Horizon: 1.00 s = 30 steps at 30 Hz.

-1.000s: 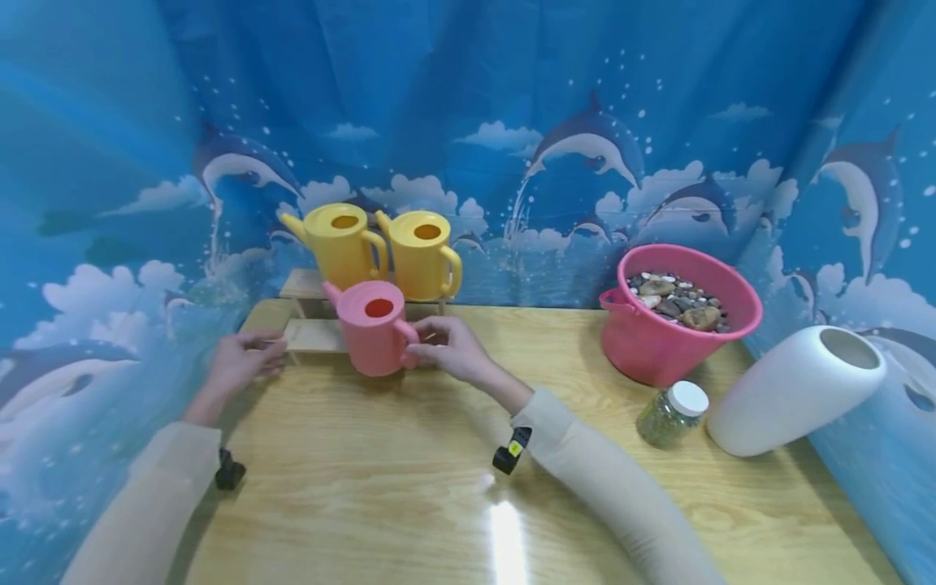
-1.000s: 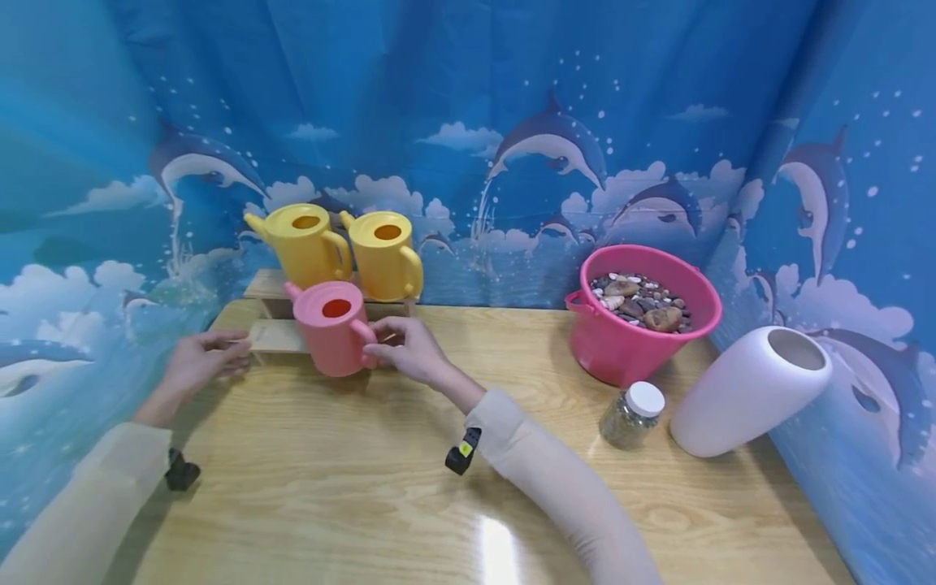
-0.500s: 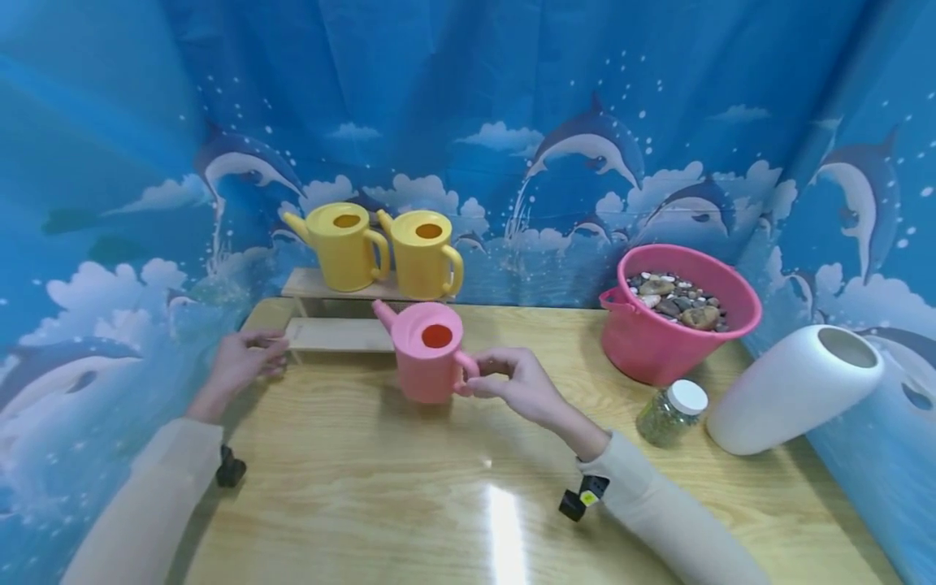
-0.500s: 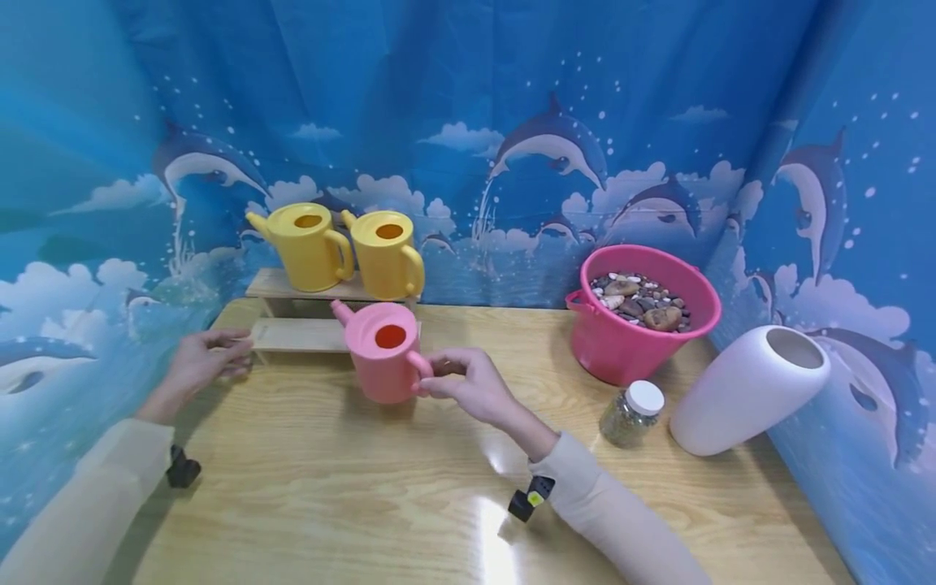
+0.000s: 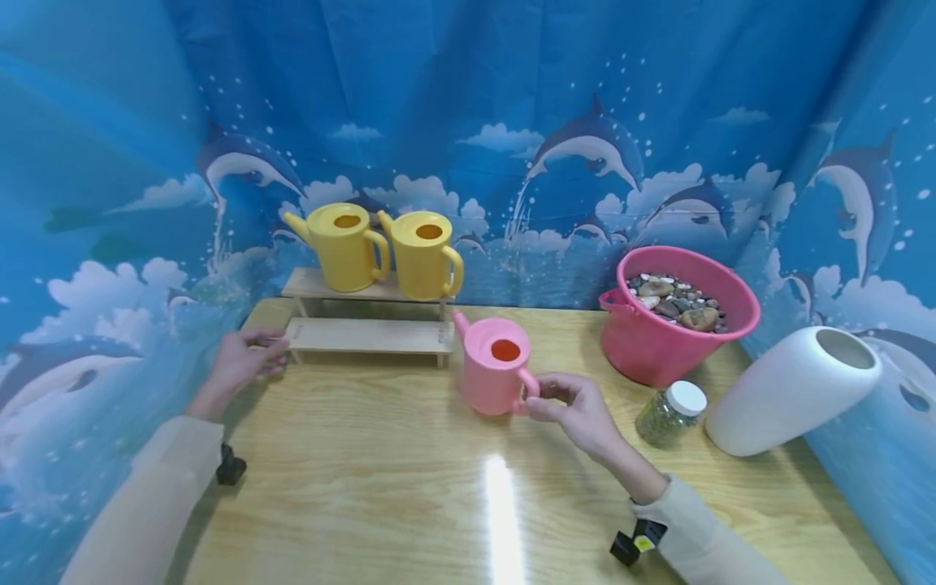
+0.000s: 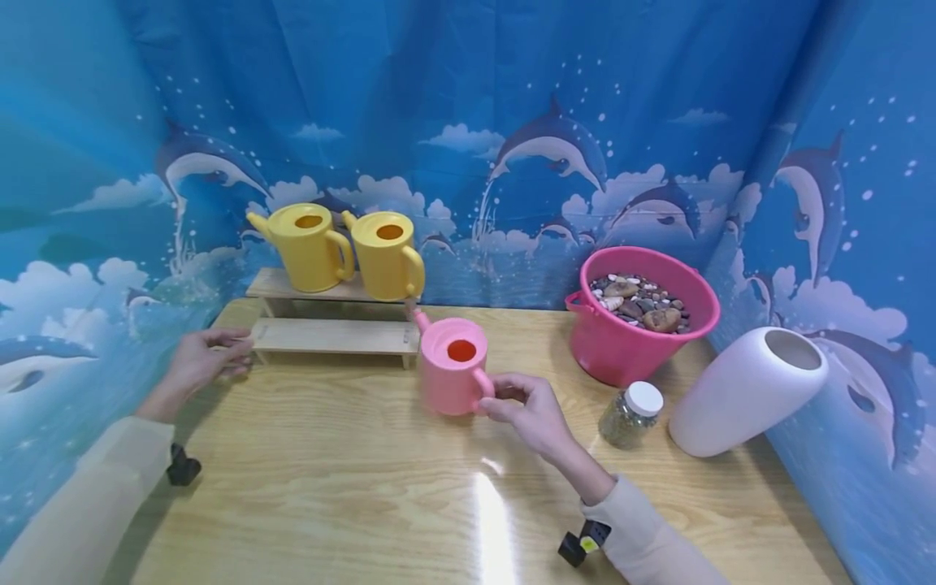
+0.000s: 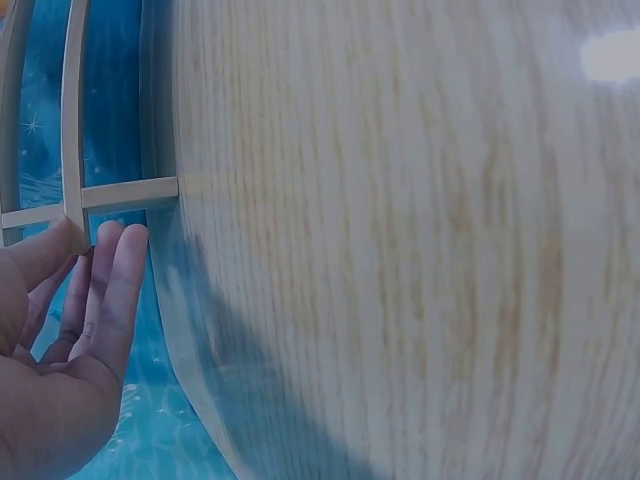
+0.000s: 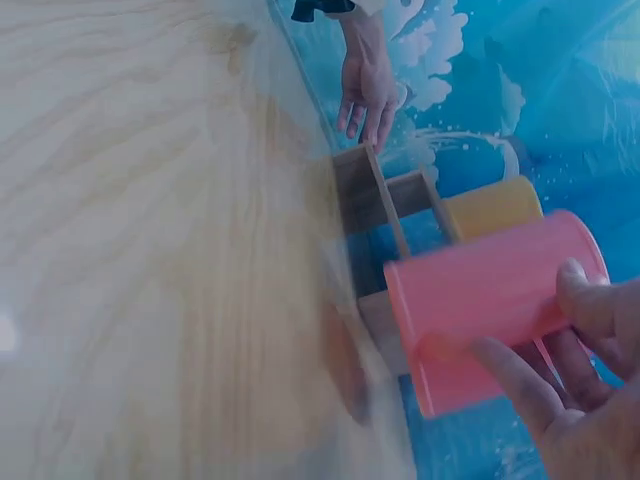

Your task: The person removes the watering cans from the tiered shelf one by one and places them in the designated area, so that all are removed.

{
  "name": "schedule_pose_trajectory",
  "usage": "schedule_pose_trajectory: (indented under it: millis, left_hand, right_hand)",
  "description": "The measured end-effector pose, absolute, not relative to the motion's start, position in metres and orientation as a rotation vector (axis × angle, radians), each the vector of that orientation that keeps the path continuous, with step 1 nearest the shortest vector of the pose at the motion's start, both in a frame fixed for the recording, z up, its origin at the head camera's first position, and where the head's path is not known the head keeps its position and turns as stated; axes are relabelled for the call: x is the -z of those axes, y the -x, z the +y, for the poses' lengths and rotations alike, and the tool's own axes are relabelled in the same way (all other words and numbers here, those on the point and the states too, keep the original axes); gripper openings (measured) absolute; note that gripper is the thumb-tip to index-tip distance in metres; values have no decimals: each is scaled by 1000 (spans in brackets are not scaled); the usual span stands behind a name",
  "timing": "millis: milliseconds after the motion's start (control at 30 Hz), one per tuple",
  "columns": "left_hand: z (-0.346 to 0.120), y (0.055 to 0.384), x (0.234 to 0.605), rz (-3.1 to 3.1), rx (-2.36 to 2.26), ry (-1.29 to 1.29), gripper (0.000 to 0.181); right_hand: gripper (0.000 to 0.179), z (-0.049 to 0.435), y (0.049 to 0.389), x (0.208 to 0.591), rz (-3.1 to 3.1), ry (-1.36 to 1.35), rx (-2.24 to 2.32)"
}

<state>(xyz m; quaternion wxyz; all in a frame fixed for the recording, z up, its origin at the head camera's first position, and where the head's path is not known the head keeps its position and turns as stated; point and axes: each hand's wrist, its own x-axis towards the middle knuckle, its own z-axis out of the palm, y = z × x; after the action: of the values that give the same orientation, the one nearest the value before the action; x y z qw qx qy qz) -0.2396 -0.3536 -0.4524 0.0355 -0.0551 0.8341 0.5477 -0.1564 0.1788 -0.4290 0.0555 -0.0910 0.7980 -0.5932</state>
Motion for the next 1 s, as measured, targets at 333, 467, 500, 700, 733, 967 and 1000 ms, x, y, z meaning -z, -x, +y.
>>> schedule_pose_trajectory:
  millis: [333,467,500,700,733,967,1000]
  left_hand:
    - [-353,239,452,2580,-1678,180,59]
    - [-352,239,452,2579,-1686,184,58]
    - [-351,238,452,2582,-1685,183,58]
    - [-349,237,450,2577,-1690,183,57]
    - [-349,237,450,2575,-1693,185,57]
    - [-350,236,450,2595,-1675,183,57]
    - [-350,236,449,2599,-1670,186,57]
  right_hand:
    - [32,166,187,439,2483,-82,1903]
    - [29,154,204,445,2466,-74,1977]
    - [30,151,208,446,2463,-77,1986]
    - [28,137,228,450,2447,-85,2032]
    - [28,135,231,451,2442,-82,2043]
    - [26,126,247,461,2433,-93,2059]
    - [26,124,249,463,2427,-90,2064]
